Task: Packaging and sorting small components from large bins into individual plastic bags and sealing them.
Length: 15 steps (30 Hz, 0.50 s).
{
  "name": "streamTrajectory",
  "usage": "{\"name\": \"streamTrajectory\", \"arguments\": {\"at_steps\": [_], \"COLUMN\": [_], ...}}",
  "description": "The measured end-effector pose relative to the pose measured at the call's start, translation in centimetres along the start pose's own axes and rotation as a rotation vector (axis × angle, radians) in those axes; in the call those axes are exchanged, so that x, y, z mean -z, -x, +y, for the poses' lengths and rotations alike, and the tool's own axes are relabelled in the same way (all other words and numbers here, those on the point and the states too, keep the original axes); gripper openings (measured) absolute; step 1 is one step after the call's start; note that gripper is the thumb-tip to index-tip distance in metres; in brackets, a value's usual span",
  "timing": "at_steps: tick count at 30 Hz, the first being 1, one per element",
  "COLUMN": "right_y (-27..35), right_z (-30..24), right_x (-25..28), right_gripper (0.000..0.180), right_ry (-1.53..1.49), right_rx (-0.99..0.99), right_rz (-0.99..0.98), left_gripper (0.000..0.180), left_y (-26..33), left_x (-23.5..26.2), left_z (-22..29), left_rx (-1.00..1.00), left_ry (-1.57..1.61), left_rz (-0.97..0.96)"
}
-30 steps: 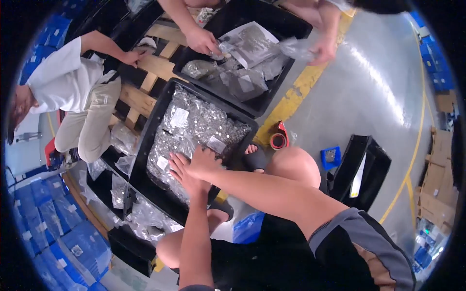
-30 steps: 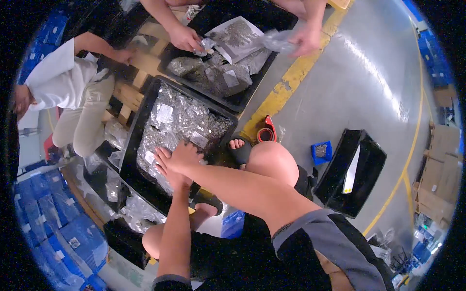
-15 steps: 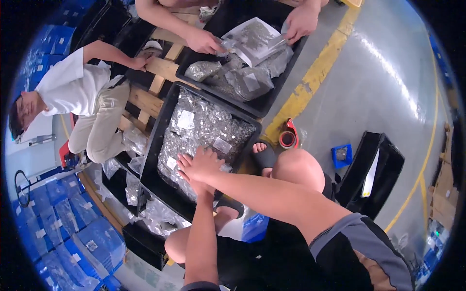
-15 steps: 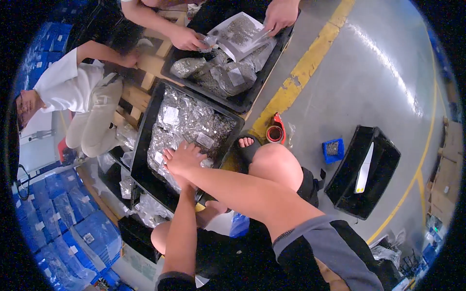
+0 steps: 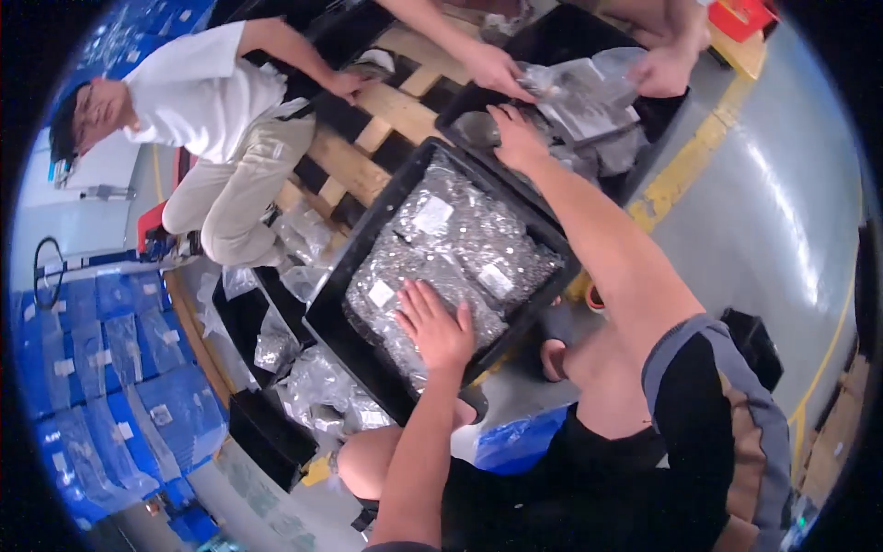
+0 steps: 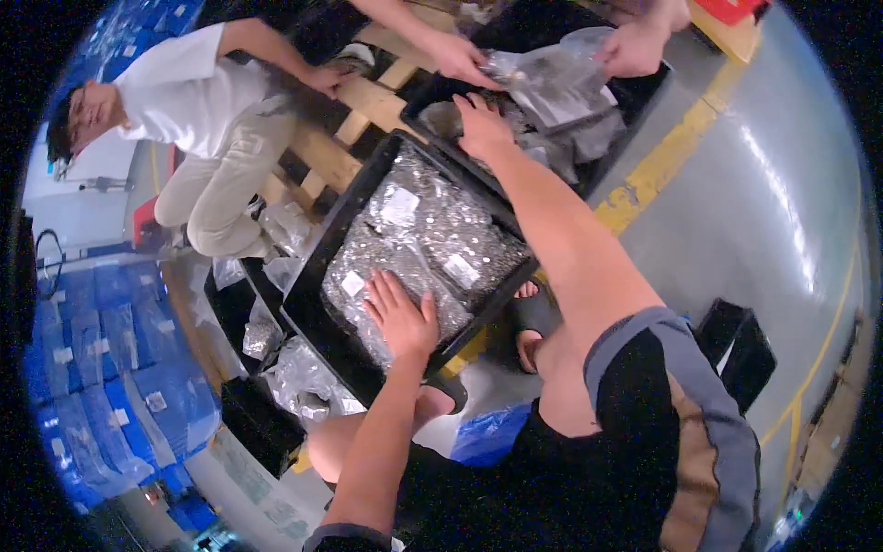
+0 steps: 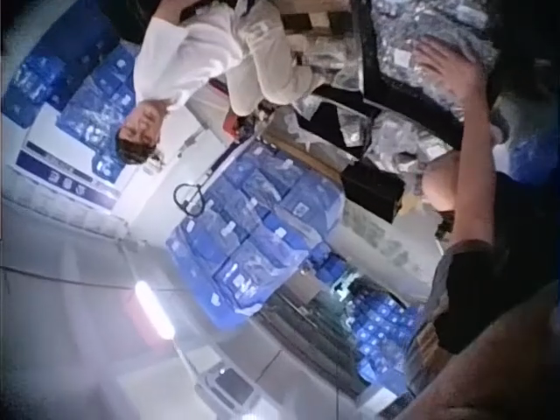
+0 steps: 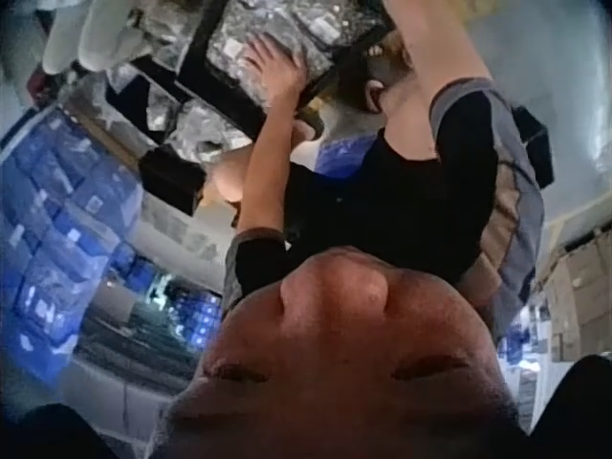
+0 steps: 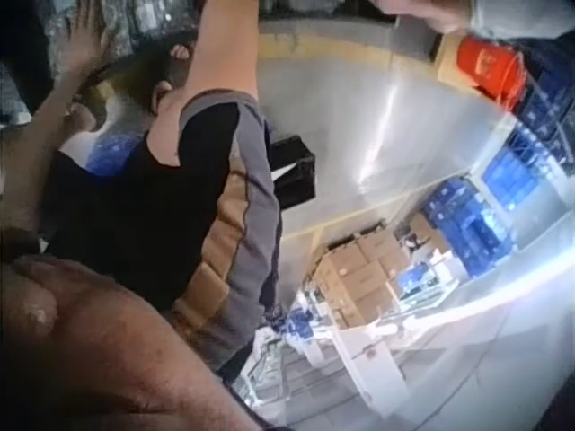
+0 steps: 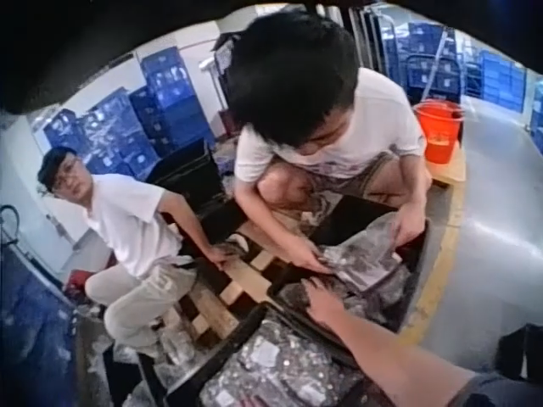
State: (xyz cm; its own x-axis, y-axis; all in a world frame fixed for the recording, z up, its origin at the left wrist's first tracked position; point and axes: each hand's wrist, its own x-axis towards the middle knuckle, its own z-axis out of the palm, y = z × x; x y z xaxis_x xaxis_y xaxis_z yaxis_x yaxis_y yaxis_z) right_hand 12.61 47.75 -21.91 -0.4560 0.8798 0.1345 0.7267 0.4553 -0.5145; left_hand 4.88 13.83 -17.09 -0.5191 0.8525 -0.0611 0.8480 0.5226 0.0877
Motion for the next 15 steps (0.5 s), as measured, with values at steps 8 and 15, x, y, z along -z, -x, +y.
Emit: {"name": "streamTrajectory", "arguments": {"at_steps": [8,15], "right_y": [-1.4,6.0], "right_z": [-0.3,-1.3], "right_x": [-0.3,9.4], "right_gripper": [0.036,0.03], "right_ry": [0.065,-0.159], "right_rx": [-0.105,-0.117], "right_rz": [-0.046,0.215], "left_gripper": [0.082,0.08], "left_y": [-0.3,-0.2], "left_x": [0.4,-0.1], "left_z": [-0.5,-0.4], "left_rx": [0.024,-0.003], "left_ry": [0.087,0.087], "left_rz": [-0.01,0.051]}}
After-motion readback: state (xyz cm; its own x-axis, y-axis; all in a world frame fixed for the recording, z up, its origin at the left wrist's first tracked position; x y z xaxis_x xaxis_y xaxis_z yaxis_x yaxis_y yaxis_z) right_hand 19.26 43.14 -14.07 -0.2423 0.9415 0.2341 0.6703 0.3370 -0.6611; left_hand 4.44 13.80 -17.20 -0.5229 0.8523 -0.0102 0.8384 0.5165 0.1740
